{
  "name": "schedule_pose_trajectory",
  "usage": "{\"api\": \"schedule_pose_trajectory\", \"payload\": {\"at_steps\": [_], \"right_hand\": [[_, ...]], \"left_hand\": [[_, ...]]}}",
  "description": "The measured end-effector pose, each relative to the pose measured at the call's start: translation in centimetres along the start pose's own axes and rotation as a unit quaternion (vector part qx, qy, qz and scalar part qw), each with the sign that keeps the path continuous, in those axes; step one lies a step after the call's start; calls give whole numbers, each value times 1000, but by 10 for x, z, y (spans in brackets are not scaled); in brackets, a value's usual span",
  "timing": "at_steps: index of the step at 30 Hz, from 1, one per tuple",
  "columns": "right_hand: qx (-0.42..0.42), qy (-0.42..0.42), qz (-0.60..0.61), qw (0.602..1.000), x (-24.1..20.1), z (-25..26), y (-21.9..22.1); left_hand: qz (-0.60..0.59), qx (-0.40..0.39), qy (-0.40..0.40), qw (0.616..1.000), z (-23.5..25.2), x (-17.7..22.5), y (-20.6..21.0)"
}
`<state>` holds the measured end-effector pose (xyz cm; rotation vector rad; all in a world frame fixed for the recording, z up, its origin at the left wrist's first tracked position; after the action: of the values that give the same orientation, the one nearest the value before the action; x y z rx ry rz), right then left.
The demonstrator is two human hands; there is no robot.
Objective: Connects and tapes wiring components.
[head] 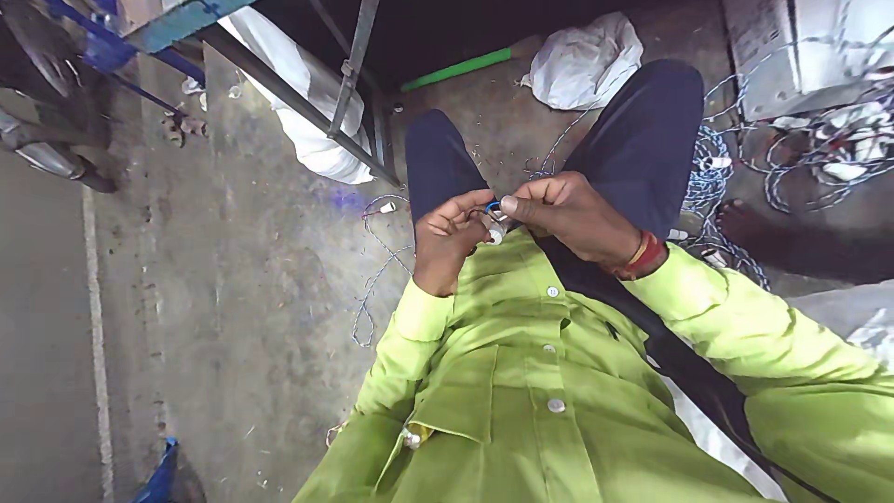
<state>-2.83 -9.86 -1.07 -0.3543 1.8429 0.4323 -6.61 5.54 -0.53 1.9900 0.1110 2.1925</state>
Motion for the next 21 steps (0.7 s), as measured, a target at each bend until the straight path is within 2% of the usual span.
{"api": "schedule_pose_trajectory", "payload": {"at_steps": [6,10,15,21], "right_hand": [[16,-29,-28,999,-3,0,3],[17,-18,-23,999,1,1,3],[20,15,15,1000,4,1,0],[13,39,58,997,10,2,3]], "left_hand": [[-16,-7,12,1000,-1,-3,-5],[-2,12,20,1000,-3,-3,-7],[46,30,96,994,-3,3,-10],[43,35,149,987,-6,5,-9]]}}
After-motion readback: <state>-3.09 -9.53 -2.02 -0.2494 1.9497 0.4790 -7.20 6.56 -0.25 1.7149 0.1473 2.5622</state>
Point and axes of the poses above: each hand's wrist, its own z-axis towards the middle knuckle, its own y-axis out of the palm, x = y × z, the point moved 8 cm from there along z, towards the middle knuckle, and after that the axes turned 12 degrees about y, right-handed, at the moved point
